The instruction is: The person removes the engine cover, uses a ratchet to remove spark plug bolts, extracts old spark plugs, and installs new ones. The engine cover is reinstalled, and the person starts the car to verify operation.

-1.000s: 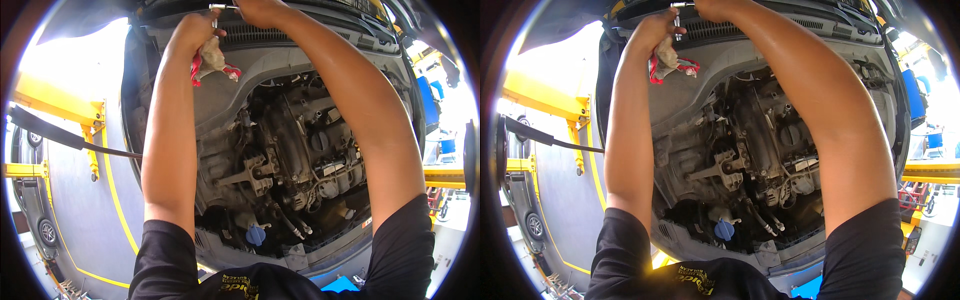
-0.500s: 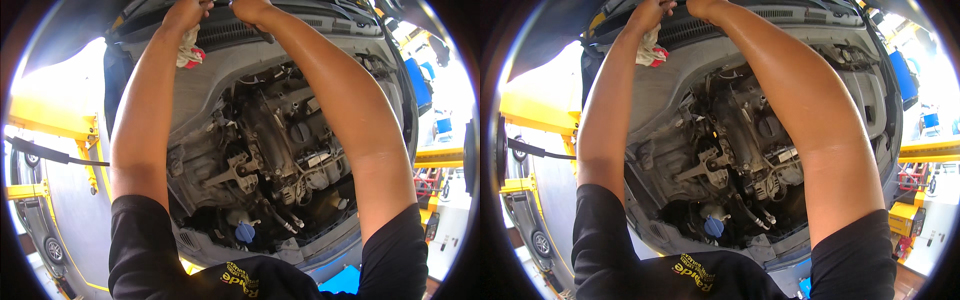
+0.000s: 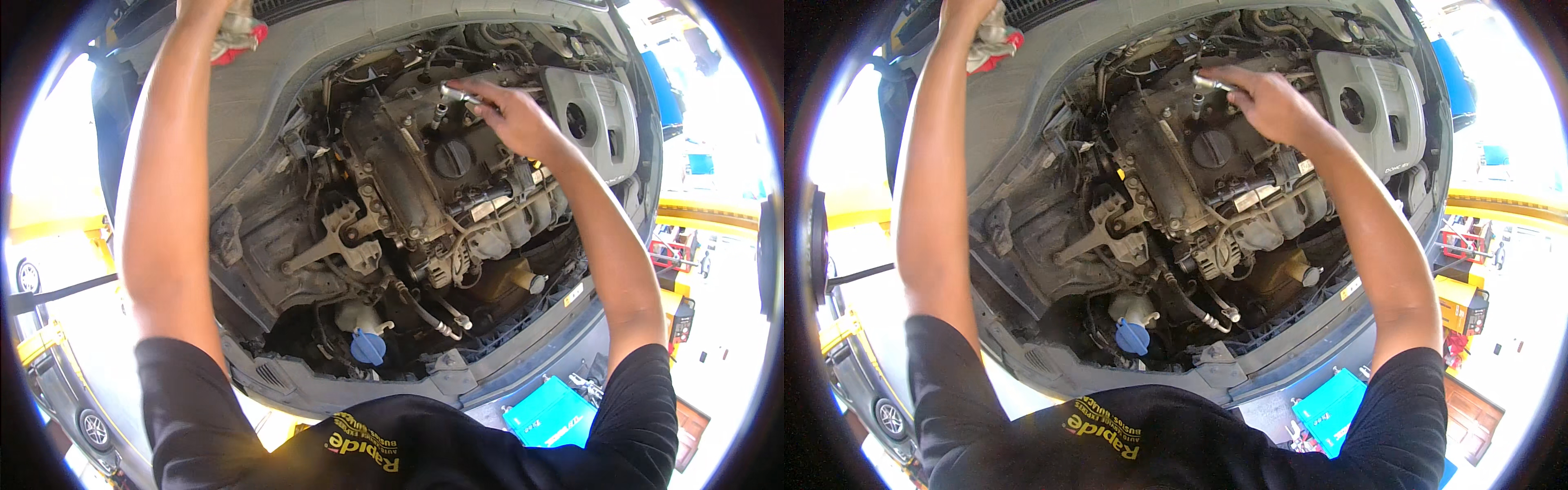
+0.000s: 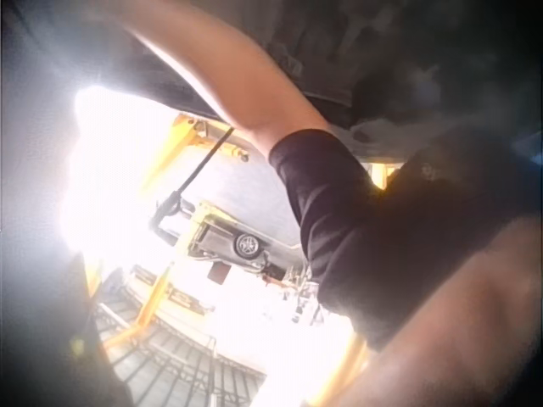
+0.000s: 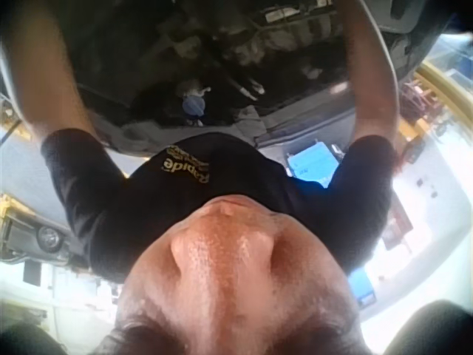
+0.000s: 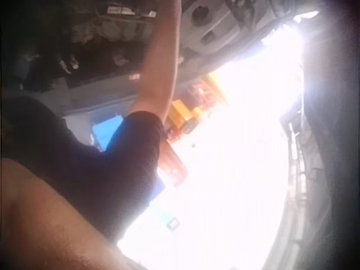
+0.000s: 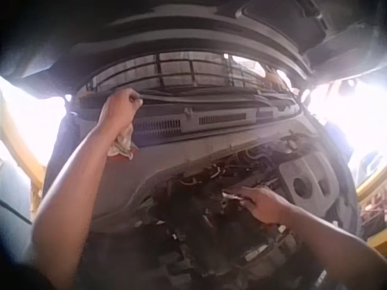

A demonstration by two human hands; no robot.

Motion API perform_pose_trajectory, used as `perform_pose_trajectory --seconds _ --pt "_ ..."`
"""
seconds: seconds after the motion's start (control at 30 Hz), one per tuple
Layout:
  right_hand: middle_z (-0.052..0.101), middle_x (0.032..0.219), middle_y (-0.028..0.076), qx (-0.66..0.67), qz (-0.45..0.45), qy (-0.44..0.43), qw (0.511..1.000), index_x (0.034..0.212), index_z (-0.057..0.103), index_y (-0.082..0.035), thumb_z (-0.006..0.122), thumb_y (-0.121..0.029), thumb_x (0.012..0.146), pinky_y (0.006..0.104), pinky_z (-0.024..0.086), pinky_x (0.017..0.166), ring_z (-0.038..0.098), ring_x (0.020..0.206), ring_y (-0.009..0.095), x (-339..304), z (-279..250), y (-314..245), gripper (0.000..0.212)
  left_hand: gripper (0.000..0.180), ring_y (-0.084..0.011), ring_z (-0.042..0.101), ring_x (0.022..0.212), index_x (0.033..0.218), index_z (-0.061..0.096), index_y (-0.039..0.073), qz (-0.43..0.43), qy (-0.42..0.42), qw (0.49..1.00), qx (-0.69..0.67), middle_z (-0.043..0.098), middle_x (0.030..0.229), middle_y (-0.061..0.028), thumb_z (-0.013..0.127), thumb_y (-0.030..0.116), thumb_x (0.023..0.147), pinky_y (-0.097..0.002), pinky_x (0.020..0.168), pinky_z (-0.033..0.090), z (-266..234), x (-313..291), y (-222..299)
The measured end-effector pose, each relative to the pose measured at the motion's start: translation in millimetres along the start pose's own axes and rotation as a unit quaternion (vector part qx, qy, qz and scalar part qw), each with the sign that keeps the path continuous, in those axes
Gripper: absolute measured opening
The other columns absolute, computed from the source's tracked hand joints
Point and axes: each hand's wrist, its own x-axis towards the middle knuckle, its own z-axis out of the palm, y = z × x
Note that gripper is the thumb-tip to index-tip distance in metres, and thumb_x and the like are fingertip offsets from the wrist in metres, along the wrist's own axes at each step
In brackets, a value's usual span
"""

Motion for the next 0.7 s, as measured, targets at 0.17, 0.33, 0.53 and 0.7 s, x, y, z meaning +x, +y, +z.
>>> perform_pose_trajectory --seconds 0.17,0.33,0.53,0.7 --pt "0.073 0.098 0.018 -0.018 0.031 -0.042 0.999 0.146 0.057 -0.031 0.060 -0.007 0.098 0.0504 0.051 0.076 0.067 0.081 0.041 -12.5 19.8 20.3 0.054 0.042 -0.0249 0.073 0.097 0.125 0.072 0.014 -0.021 -0.422 0.897 -0.127 0.077 0.106 -0.0141 0.072 0.043 0.094 -0.0391 0.088 0.055 30.8 -124.2 96.3" --pt "0.073 0.112 0.016 -0.024 -0.042 -0.004 0.999 0.144 0.059 -0.025 0.060 0.000 0.093 0.0472 0.055 0.086 0.069 0.098 0.039 -18.5 26.4 28.0 0.057 0.045 -0.0266 0.073 0.097 0.120 0.073 0.006 -0.085 -0.532 0.793 -0.284 0.077 0.107 -0.0146 0.083 0.033 0.086 -0.0373 0.086 0.053 86.9 -219.8 149.3" --pt "0.070 0.115 0.013 -0.089 -0.109 -0.033 0.990 0.143 0.059 -0.026 0.060 0.004 0.089 0.0453 0.053 0.094 0.066 0.109 0.034 -10.6 13.9 43.8 0.062 0.037 -0.0287 0.073 0.098 0.110 0.077 0.008 -0.135 -0.490 0.821 -0.262 0.077 0.103 -0.0162 0.082 0.036 0.087 -0.0403 0.088 0.052 108.0 -240.2 155.4" --pt "0.068 0.108 0.006 -0.179 -0.178 -0.042 0.967 0.143 0.059 -0.032 0.059 0.004 0.086 0.0451 0.051 0.098 0.064 0.111 0.031 2.3 6.0 54.8 0.068 0.036 -0.0314 0.072 0.102 0.111 0.077 0.010 -0.148 -0.492 0.822 -0.246 0.076 0.105 -0.0174 0.081 0.036 0.087 -0.0431 0.089 0.053 105.6 -241.2 157.2"
